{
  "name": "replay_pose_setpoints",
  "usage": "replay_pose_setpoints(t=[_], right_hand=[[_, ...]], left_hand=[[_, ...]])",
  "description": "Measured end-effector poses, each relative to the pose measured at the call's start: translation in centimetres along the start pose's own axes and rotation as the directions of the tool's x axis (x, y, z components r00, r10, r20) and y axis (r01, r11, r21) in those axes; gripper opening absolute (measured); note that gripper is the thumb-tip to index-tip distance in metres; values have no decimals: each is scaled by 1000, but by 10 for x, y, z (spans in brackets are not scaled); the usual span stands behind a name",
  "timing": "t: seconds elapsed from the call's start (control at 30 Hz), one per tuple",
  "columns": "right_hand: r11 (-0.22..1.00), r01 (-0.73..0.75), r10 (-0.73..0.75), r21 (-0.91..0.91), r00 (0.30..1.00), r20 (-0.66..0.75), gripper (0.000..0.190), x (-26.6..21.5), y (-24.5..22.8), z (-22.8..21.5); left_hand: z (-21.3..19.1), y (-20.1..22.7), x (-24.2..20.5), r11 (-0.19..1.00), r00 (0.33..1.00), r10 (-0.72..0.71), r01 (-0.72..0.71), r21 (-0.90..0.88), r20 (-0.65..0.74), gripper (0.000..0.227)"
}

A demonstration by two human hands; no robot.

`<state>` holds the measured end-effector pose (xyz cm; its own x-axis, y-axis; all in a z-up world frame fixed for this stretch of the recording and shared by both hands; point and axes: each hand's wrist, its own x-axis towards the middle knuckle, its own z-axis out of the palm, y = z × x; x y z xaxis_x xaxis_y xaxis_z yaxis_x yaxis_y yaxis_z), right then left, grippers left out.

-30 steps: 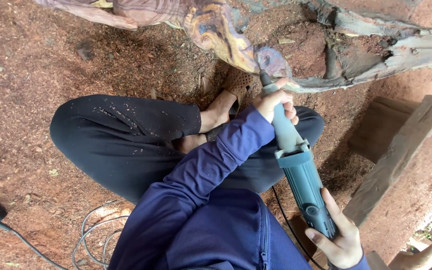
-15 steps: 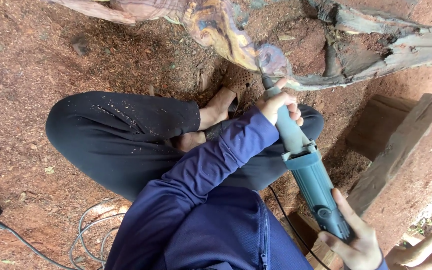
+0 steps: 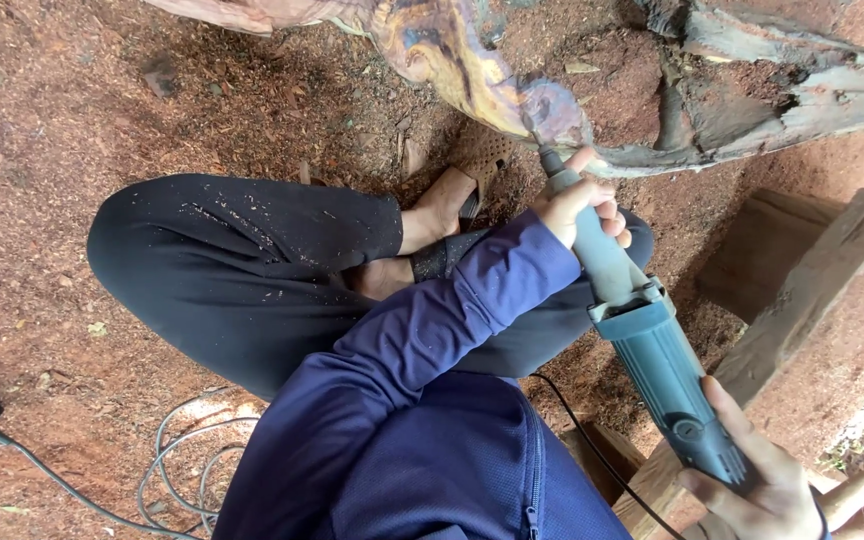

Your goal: Sanding the surface of a large, irregular piece of wood using a handheld power rotary tool.

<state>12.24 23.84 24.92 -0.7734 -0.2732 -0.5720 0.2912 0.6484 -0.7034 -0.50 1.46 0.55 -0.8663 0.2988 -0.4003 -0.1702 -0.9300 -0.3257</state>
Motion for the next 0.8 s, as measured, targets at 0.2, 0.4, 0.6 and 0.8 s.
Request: replay_pose_setpoints(t=[0.2,0.4,0.6,0.8], right_hand=[[991,-33,35,-130,999,14,105,2,-11,-7],[960,-223,213,-169,974,-75,107,4,-24,-5],[971,-179,166,-156,982,-90,104,2,-17,-9],[967,-158,145,-200,986,-79,105,4,-23,-8]], left_hand=[[-9,-7,9,1000,999,16,-15,-17,39,94],[-8,-9,10,1000,999,25,-25,5,32,95],[2,-9,4,999,999,42,-42,-13,-2,93],[9,-7,1,999,999,40,-40,0,5,91]])
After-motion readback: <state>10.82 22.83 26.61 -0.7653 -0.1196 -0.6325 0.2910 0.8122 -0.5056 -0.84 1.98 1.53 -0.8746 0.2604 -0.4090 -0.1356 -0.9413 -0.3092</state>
